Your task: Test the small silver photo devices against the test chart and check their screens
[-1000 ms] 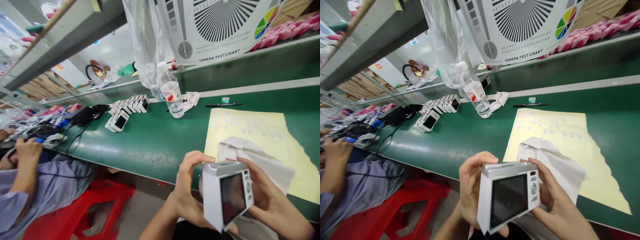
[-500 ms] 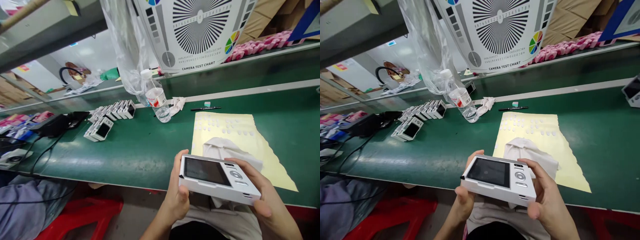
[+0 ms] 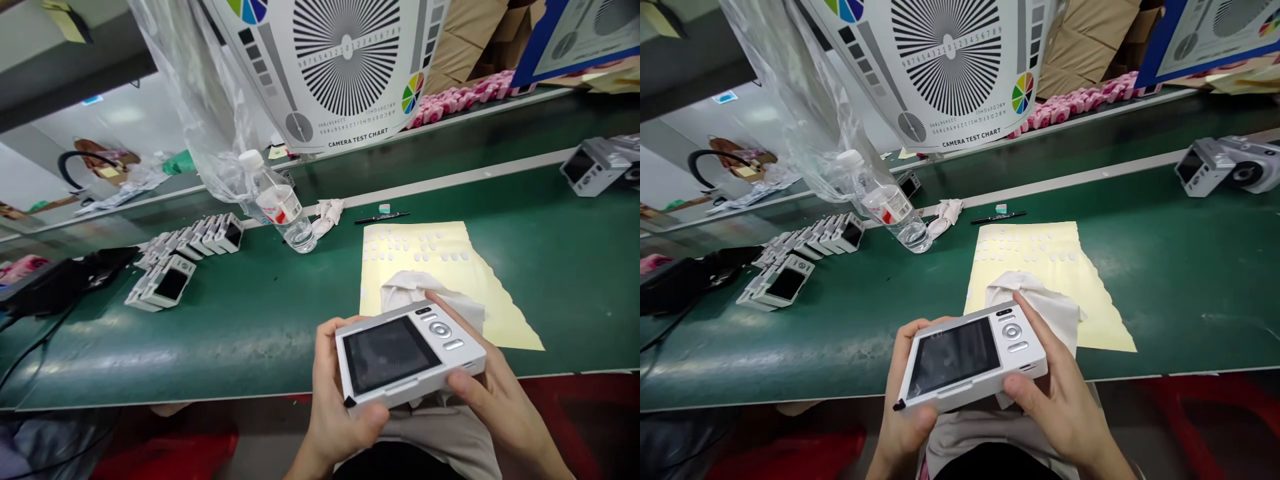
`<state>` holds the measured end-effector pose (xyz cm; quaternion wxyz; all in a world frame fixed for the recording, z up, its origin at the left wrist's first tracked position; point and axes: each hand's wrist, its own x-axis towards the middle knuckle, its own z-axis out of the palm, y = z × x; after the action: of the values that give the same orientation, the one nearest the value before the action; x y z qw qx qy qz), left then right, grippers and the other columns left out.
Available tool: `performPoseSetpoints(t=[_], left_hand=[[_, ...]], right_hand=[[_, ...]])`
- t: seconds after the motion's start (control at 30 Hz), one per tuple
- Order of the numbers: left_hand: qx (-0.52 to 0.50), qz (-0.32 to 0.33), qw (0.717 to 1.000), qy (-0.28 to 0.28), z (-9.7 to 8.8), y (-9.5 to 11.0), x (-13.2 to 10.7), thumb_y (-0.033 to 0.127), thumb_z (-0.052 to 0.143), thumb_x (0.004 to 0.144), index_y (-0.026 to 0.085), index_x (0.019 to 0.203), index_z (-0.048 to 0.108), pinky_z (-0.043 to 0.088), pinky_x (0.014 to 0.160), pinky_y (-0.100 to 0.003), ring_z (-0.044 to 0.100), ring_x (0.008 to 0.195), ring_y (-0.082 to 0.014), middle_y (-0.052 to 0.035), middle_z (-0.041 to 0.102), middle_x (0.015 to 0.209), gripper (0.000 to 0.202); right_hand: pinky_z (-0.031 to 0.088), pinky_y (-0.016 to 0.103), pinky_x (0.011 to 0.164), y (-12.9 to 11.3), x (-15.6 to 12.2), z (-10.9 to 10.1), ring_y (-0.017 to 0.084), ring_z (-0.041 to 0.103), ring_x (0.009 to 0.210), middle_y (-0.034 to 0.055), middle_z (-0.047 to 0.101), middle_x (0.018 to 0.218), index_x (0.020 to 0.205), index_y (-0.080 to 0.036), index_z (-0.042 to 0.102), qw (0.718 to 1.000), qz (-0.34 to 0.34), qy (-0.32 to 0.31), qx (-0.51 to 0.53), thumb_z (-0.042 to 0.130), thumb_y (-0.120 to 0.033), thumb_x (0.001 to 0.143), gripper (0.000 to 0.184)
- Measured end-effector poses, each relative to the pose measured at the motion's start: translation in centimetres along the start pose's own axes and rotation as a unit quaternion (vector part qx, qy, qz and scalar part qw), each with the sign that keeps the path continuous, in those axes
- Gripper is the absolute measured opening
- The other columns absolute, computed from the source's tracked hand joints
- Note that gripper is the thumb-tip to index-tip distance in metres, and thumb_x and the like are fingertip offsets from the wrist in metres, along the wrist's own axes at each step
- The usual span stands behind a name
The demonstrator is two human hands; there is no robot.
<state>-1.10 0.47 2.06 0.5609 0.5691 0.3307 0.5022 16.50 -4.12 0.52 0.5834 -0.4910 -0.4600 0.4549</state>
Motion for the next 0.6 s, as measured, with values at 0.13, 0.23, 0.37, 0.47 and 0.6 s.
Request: performPoseSetpoints(t=[0.13,0.23,0.37,0.47,0.6], left_hand=[[0.020,-0.052,0.997,-0.059,-1.4,-0.6,0.6,0.056,0.079,0.059,0.023,0.128,0.043,0.050,0.084,-0.031,0.063,0.102,-0.0267,-0.0086,0.061,0.114,0.084],[0.008,-0.101,0.991,-0.090,-2.1,-1.2,0.9,0.052,0.080,0.055,0.020,0.129,0.045,0.049,0.085,-0.030,0.062,0.106,-0.0290,-0.0102,0.062,0.119,0.088],[-0.012,-0.098,0.991,-0.091,-2.1,-1.6,1.1,0.052,0.080,0.053,0.020,0.120,0.053,0.049,0.079,-0.029,0.064,0.096,-0.0263,-0.0075,0.067,0.106,0.079],[-0.006,-0.107,0.991,-0.085,-2.0,-1.9,1.0,0.053,0.078,0.055,0.020,0.118,0.054,0.049,0.079,-0.027,0.064,0.095,-0.0255,-0.0071,0.068,0.105,0.075],[0.013,-0.113,0.991,-0.071,-2.3,-2.3,0.7,0.054,0.078,0.058,0.022,0.121,0.053,0.048,0.085,-0.028,0.063,0.101,-0.0260,-0.0069,0.067,0.110,0.075]], right_hand=[[0.041,0.041,0.110,0.2,0.4,0.2,0.030,0.045,0.136,0.0109,0.049,0.147,0.148,-0.021,0.039,0.999,-0.042,0.008,0.011,0.069,-0.048,0.081,0.078],[0.041,0.038,0.110,0.2,0.6,0.3,0.028,0.043,0.137,0.0096,0.047,0.149,0.148,-0.022,0.038,0.998,-0.061,0.009,0.000,0.072,-0.044,0.080,0.079],[0.032,0.035,0.116,0.0,0.7,0.1,0.022,0.031,0.144,-0.0013,0.038,0.155,0.149,-0.031,0.036,0.996,-0.085,-0.030,0.018,0.060,-0.039,0.090,0.064],[0.034,0.033,0.115,0.2,0.9,0.1,0.021,0.033,0.144,-0.0024,0.040,0.154,0.147,-0.031,0.038,0.995,-0.081,-0.040,0.036,0.056,-0.040,0.092,0.059],[0.035,0.032,0.114,0.8,1.2,0.4,0.022,0.038,0.141,0.0001,0.044,0.151,0.145,-0.029,0.042,0.996,-0.069,-0.012,0.052,0.056,-0.044,0.091,0.058]])
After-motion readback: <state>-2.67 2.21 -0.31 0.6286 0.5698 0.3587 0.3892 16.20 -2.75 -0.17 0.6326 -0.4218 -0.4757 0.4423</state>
